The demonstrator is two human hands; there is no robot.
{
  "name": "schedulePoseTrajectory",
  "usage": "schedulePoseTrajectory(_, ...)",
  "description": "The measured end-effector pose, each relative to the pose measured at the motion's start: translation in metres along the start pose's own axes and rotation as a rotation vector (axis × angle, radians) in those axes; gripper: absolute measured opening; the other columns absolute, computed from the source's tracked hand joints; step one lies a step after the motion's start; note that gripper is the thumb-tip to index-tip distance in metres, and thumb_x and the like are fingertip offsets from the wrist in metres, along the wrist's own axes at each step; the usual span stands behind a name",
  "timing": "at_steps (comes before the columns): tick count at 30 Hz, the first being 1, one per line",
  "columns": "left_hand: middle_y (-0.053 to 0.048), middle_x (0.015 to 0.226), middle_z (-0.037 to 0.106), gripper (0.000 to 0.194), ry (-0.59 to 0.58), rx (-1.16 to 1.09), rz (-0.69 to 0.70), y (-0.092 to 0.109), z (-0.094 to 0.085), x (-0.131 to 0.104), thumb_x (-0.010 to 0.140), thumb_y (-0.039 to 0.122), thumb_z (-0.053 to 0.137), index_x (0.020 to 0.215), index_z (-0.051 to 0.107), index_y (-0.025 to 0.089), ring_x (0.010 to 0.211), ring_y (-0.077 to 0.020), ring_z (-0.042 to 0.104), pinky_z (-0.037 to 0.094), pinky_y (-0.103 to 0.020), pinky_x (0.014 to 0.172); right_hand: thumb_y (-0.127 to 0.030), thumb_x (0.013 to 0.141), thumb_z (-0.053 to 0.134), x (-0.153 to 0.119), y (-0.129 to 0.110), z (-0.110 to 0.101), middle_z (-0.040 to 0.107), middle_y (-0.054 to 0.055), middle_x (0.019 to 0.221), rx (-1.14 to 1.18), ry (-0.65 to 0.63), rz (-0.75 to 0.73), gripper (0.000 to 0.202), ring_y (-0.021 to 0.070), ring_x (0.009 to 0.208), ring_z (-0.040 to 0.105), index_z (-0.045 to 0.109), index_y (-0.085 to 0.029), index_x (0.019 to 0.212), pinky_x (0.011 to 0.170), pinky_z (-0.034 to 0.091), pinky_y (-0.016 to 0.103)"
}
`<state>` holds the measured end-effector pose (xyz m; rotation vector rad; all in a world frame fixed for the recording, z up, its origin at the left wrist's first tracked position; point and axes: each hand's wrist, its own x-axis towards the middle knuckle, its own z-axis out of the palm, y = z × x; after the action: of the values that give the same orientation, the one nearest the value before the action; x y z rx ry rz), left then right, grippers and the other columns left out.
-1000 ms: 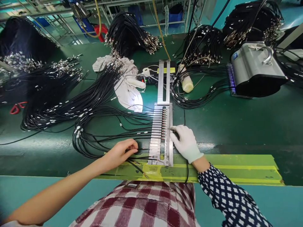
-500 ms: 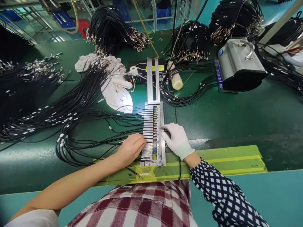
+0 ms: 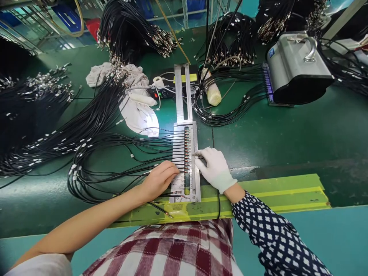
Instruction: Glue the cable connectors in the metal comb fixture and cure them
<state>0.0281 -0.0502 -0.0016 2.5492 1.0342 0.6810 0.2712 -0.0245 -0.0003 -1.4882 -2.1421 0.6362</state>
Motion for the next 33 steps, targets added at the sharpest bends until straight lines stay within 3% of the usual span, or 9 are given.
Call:
schedulePoseTrajectory(6,-0.008,0.097,0.06,0.027,0.031,0.085,0.059,-0.005,-0.004,-0.014,0.101,0.01,0.04,0.111,0.064,0.019,0.091,-0.0187,0.053,0.043,-0.031,0.079,-0.028,0.095,0.053,0.0,0.0,0.0,0.071,0.005,0.102,0.013,-0.007,0.004,0.017,0.0255,0.096,0.061,0.066,-0.023,0.105,0.084,0.043,0.04)
schedulePoseTrajectory(10,-0.007,0.087,0.058,0.039,-0.078,0.216,0.031,-0.005,-0.005,-0.027,0.1,0.01,0.034,0.128,0.06,0.02,0.078,-0.0187,0.047,0.038,-0.031,0.07,-0.028,0.094,0.053,0.002,0.0,-0.001,0.072,0.005,0.102,0.019,-0.007,0.011,0.017,0.0257,0.096,0.062,0.066,-0.024,0.104,0.084,0.044,0.041)
schedulePoseTrajectory(15,-0.008,0.096,0.062,0.036,-0.181,-0.047,-0.102,0.002,-0.023,-0.025,0.102,0.015,0.033,0.131,0.055,0.019,0.084,-0.0188,0.053,0.043,-0.03,0.076,-0.029,0.095,0.051,-0.003,-0.001,-0.001,0.071,0.006,0.106,0.001,-0.001,-0.002,0.019,0.0263,0.1,0.062,0.066,-0.024,0.107,0.087,0.044,0.042)
schedulePoseTrajectory(19,-0.006,0.1,0.063,0.022,-0.371,-0.304,-0.252,0.013,-0.055,-0.036,0.098,0.03,0.056,0.117,0.056,0.02,0.09,-0.0188,0.057,0.046,-0.029,0.081,-0.031,0.096,0.051,-0.011,-0.003,0.001,0.069,0.008,0.112,-0.027,0.013,-0.011,0.023,0.0274,0.106,0.06,0.064,-0.023,0.113,0.091,0.044,0.043)
schedulePoseTrajectory(22,-0.006,0.101,0.062,0.027,-0.48,-0.297,-0.256,0.015,-0.073,-0.055,0.09,0.038,0.068,0.108,0.058,0.02,0.094,-0.0208,0.058,0.048,-0.03,0.082,-0.031,0.095,0.051,-0.013,-0.003,0.001,0.069,0.008,0.111,-0.039,0.018,-0.012,0.023,0.0278,0.104,0.061,0.065,-0.022,0.111,0.089,0.045,0.044)
schedulePoseTrajectory(25,-0.006,0.098,0.063,0.013,-0.465,-0.198,-0.276,0.009,-0.081,-0.071,0.097,0.029,0.058,0.105,0.061,0.02,0.092,-0.0204,0.059,0.048,-0.031,0.083,-0.031,0.094,0.052,-0.01,-0.002,0.001,0.069,0.008,0.107,-0.028,0.013,-0.014,0.021,0.0277,0.101,0.062,0.065,-0.022,0.108,0.088,0.046,0.044)
schedulePoseTrajectory(27,-0.006,0.095,0.065,0.013,-0.449,-0.183,-0.294,0.004,-0.082,-0.076,0.099,0.023,0.051,0.103,0.063,0.02,0.089,-0.0192,0.06,0.048,-0.03,0.082,-0.032,0.094,0.052,-0.009,-0.002,0.001,0.069,0.008,0.107,-0.017,0.017,-0.015,0.021,0.0279,0.102,0.062,0.065,-0.022,0.108,0.088,0.046,0.044)
schedulePoseTrajectory(33,-0.002,0.089,0.062,0.007,-0.374,-0.406,-0.5,-0.003,-0.084,-0.076,0.091,0.023,0.061,0.086,0.064,0.019,0.081,-0.0142,0.059,0.048,-0.023,0.073,-0.032,0.094,0.051,-0.009,-0.002,0.001,0.069,0.009,0.107,-0.016,0.013,-0.014,0.021,0.0283,0.102,0.062,0.065,-0.022,0.108,0.088,0.046,0.045)
